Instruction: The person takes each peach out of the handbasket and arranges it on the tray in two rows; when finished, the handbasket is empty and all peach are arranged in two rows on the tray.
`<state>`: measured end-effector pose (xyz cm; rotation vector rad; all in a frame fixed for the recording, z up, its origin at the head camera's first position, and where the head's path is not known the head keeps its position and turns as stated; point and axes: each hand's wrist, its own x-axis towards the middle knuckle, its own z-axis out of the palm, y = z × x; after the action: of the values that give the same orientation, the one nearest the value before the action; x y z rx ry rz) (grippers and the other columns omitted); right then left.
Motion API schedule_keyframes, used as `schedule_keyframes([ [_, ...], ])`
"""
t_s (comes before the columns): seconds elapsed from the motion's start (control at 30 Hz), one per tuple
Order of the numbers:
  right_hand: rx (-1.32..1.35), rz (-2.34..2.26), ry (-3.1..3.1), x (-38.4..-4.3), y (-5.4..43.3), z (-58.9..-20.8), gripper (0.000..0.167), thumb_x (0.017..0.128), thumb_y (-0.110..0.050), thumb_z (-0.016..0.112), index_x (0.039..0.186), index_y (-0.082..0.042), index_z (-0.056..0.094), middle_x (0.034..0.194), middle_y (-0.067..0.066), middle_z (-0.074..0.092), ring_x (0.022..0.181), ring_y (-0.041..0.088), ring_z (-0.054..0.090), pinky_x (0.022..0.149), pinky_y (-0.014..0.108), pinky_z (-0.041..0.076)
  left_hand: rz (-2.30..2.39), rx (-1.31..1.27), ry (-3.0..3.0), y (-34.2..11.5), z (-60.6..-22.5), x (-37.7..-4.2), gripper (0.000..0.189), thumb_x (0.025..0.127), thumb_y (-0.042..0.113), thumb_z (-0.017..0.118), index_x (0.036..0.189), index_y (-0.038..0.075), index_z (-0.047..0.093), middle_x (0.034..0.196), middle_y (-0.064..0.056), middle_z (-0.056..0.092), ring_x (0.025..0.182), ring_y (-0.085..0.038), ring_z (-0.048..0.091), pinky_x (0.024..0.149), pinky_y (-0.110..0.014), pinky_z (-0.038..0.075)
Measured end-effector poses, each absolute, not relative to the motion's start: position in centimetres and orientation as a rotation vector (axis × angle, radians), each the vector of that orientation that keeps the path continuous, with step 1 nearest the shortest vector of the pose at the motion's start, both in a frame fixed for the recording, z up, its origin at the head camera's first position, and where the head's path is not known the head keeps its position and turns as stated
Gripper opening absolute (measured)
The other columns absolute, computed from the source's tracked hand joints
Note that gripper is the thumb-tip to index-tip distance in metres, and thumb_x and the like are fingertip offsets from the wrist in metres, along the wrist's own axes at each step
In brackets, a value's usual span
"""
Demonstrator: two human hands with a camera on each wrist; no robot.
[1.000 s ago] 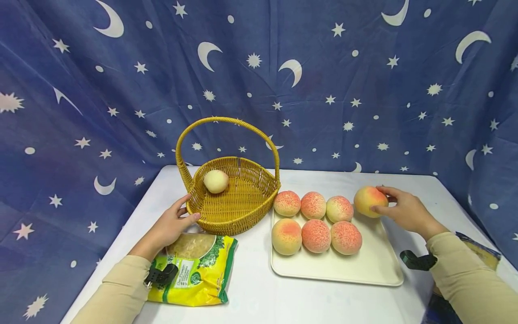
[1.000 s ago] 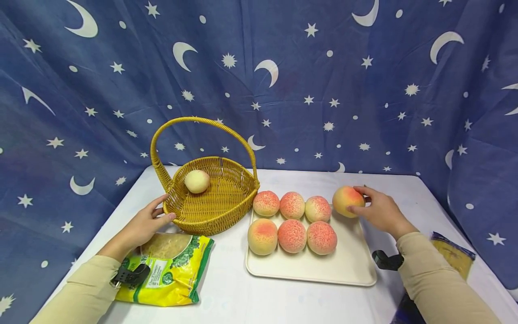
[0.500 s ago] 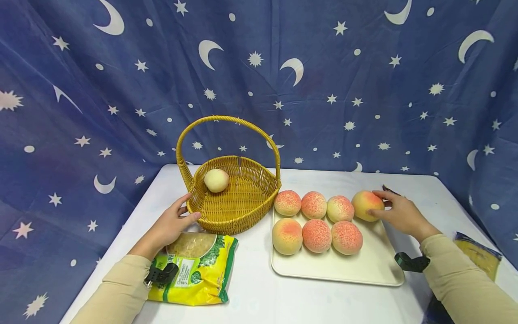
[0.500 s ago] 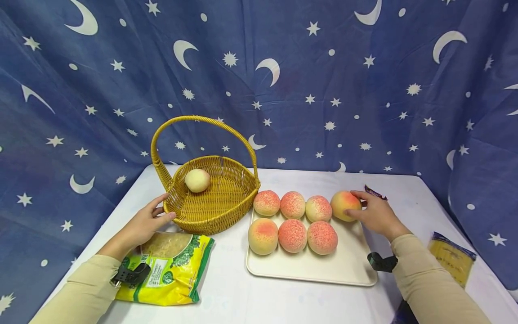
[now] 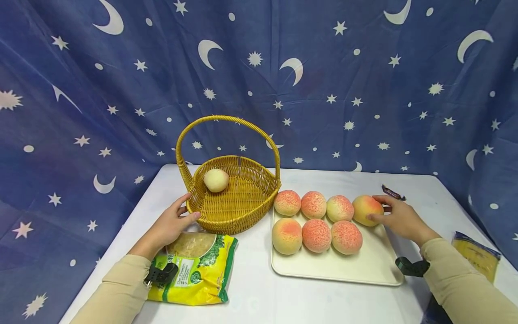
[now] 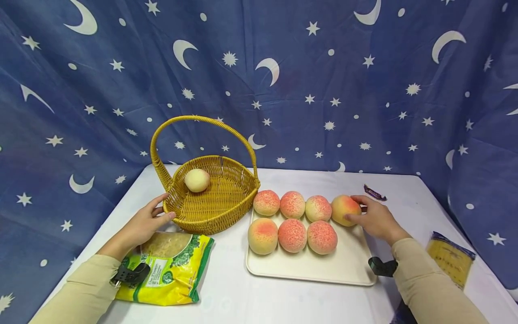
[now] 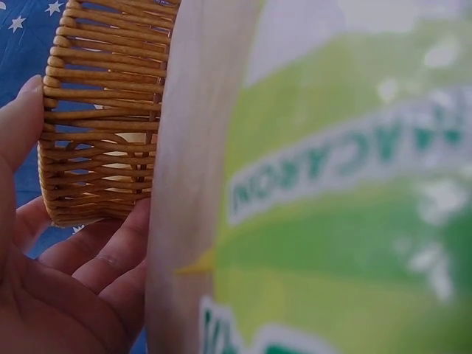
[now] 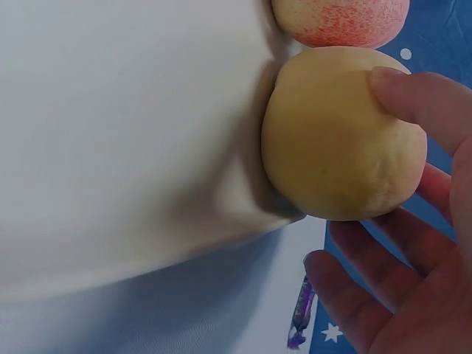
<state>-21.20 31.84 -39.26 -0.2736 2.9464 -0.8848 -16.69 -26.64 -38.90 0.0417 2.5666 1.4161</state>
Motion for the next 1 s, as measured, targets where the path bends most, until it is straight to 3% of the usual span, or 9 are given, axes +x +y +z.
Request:
schedule_keyframes([
  [0.5, -0.261, -0.891, 2.861, -21.54, 31.72, -39.01, 0.078, 0.092, -0.037, 0.074, 0.144, 0.012, 0.042, 0.138, 0.038, 0.047, 0.116, 0.053, 0.055, 0.09, 0.059, 0.05, 1.403, 0.028, 2.564, -26.72, -39.04, -16.55, 0.091, 0.099, 0.051, 0.059, 0.163, 0.015, 0.005, 0.155, -0.035, 0.026, 0.14, -0.049, 0.032, 0.108, -0.063, 0.033],
  [0.73, -0.252, -0.912, 2.842, -21.46, 31.91, -39.04, 0.078, 0.092, -0.035, 0.075, 0.144, 0.011, 0.041, 0.138, 0.038, 0.046, 0.113, 0.053, 0.057, 0.087, 0.058, 0.052, 1.391, 0.029, 2.576, -26.67, -38.84, -16.55, 0.093, 0.097, 0.055, 0.059, 0.163, 0.016, 0.006, 0.157, -0.034, 0.021, 0.144, -0.047, 0.024, 0.11, -0.064, 0.029],
  [1.0, -0.254, -0.933, 2.85, -21.29, 31.9, -39.11, 0.079, 0.092, -0.036, 0.075, 0.144, 0.011, 0.04, 0.139, 0.038, 0.045, 0.112, 0.053, 0.057, 0.088, 0.059, 0.051, 1.39, 0.034, 2.578, -26.57, -38.72, -16.61, 0.087, 0.101, 0.046, 0.058, 0.163, 0.014, 0.006, 0.157, -0.034, 0.021, 0.145, -0.047, 0.023, 0.11, -0.064, 0.028],
])
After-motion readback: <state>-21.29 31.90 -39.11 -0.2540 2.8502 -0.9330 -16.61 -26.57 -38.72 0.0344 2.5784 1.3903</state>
